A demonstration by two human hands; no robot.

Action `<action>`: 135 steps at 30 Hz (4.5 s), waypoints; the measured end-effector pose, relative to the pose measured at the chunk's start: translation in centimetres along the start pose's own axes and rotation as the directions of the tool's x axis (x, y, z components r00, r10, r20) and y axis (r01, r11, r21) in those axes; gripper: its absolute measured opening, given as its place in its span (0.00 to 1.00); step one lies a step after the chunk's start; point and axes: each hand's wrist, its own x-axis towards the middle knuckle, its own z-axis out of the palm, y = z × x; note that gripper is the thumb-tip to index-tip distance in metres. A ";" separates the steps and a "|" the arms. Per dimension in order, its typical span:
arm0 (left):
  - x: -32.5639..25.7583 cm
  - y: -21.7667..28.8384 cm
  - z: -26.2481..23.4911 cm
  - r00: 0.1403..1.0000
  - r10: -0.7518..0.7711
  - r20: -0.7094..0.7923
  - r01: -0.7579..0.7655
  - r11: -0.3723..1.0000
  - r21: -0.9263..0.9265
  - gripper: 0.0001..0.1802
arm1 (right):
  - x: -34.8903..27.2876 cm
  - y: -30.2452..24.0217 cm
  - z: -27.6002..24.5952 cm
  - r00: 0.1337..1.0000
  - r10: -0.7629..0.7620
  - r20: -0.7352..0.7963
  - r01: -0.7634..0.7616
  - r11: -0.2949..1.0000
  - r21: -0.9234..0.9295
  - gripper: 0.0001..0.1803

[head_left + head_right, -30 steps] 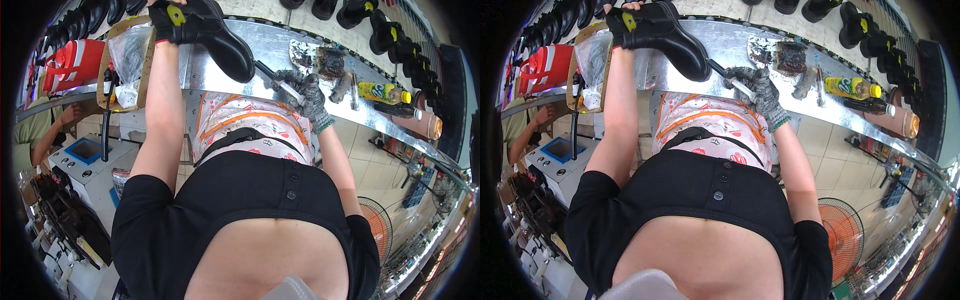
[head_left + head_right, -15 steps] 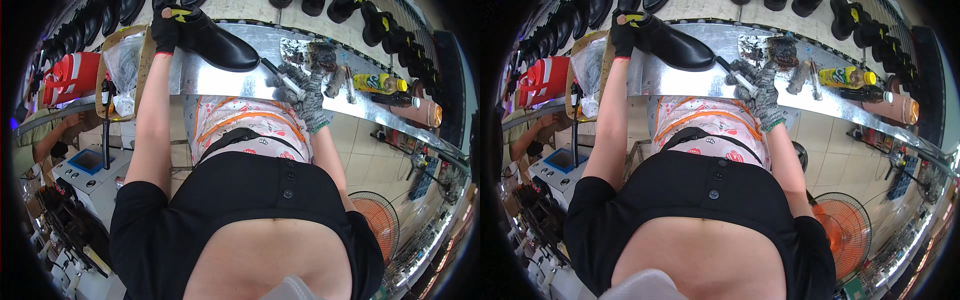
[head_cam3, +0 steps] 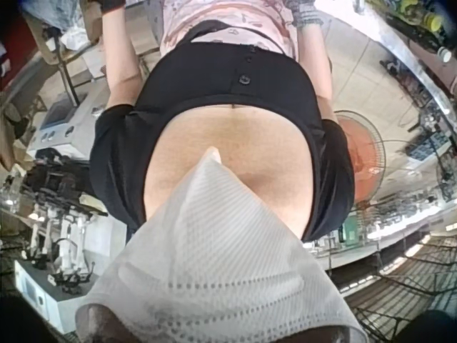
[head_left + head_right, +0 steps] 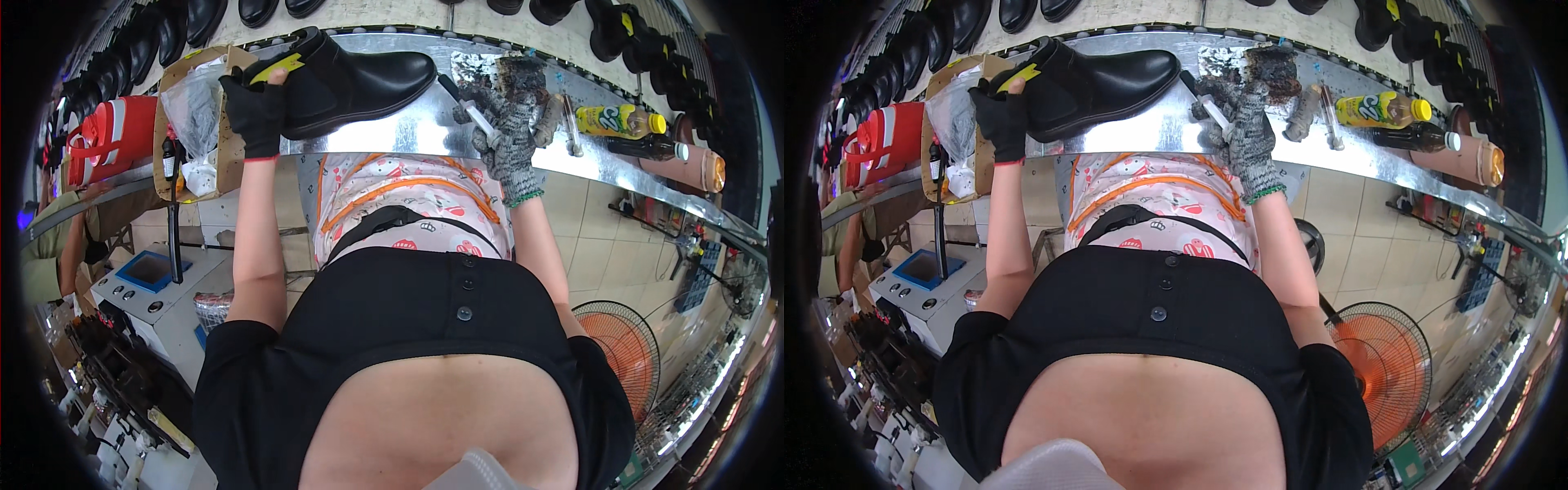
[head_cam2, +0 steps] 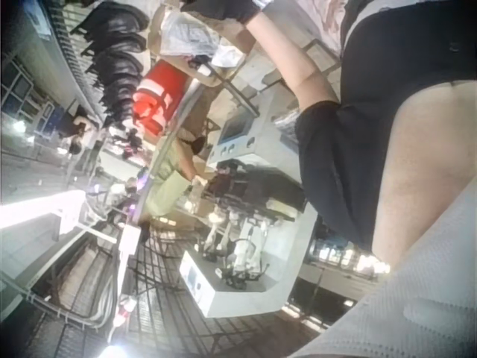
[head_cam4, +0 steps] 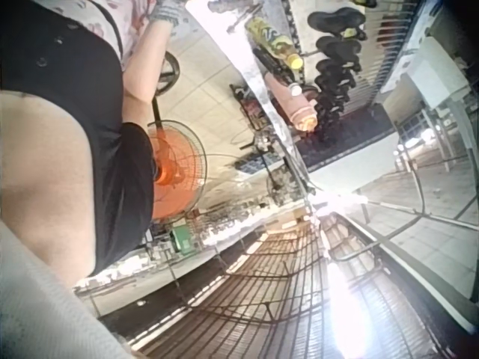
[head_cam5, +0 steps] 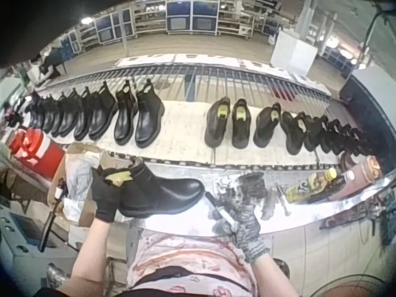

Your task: The person repeatedly picks up black shoes from a conveyor belt and applies a substance to the surface using a brush. They handle the shoes one at a time, rotating them to cover different areas before placing them back on the belt. The process is repetitive and involves consistent hand movements.

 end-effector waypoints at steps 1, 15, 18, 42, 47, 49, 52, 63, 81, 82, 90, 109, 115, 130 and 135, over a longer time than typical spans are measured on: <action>-0.6 -0.3 -0.3 1.000 0.026 -0.007 -0.026 1.000 -0.006 0.47 | 0.2 0.5 -0.3 0.999 -0.046 0.007 0.046 0.998 -0.048 0.40; -7.4 9.0 -4.8 0.817 -0.253 0.518 0.401 0.895 -0.196 0.43 | -0.7 0.8 -1.4 0.820 -0.491 0.296 0.498 0.355 -0.791 0.17; -8.3 7.8 -4.2 0.718 -0.247 0.651 0.523 0.808 -0.270 0.44 | -3.1 -2.5 1.1 0.907 -0.353 0.230 0.387 0.483 -0.785 0.16; -11.1 11.8 -2.0 0.363 -0.339 0.868 0.911 0.327 -0.253 0.30 | -7.6 -3.6 -2.9 0.903 -0.191 0.386 0.415 0.627 -0.660 0.21; -10.3 14.6 -1.5 0.289 -0.340 0.895 0.957 0.129 -0.260 0.27 | -9.4 -4.5 -3.1 0.968 -0.088 0.236 0.224 0.727 -0.649 0.18; -10.0 14.0 -1.1 0.258 -0.315 0.913 0.966 0.070 -0.249 0.25 | -10.2 -4.8 -2.9 0.961 -0.146 0.237 0.266 0.731 -0.629 0.18; -9.6 14.3 -0.9 0.261 -0.318 0.911 0.964 0.030 -0.265 0.23 | -11.1 -5.1 -2.8 0.942 -0.216 0.258 0.332 0.714 -0.617 0.18; -7.7 15.8 -1.4 0.300 -0.266 0.916 0.922 -0.165 -0.350 0.22 | -11.9 -4.3 -2.4 0.934 -0.241 0.264 0.357 0.676 -0.644 0.16; 5.7 11.5 7.4 0.420 -0.080 0.904 0.906 0.099 -0.412 0.22 | -0.1 8.4 -7.4 0.892 -0.367 -0.264 0.316 0.924 -0.217 0.24; 7.7 11.2 9.0 0.418 -0.078 0.905 0.896 0.202 -0.396 0.20 | 0.2 8.8 -7.7 0.900 -0.355 -0.251 0.308 0.928 -0.208 0.21; 15.6 7.7 22.3 0.808 -0.031 0.588 0.157 0.974 -0.164 0.31 | 1.0 9.4 -7.4 0.928 -0.264 -0.264 0.311 0.938 0.155 0.11; -8.5 3.0 11.1 0.704 0.333 0.627 -0.537 0.828 0.163 0.30 | 0.4 9.0 -7.6 0.907 -0.313 -0.280 0.257 0.941 -0.221 0.17; -8.6 3.2 11.4 0.745 0.291 0.599 -0.491 0.848 0.198 0.28 | 0.8 9.2 -8.4 0.907 -0.302 -0.294 0.215 0.931 -0.294 0.16; -9.1 2.9 12.2 0.764 0.298 0.572 -0.469 0.865 0.177 0.28 | 1.5 9.6 -8.8 0.947 -0.176 -0.267 0.221 0.964 0.147 0.12; -9.1 3.5 11.9 0.760 0.329 0.561 -0.521 0.824 0.223 0.28 | 0.4 8.1 -7.3 0.885 -0.281 -0.371 0.147 0.925 -0.350 0.18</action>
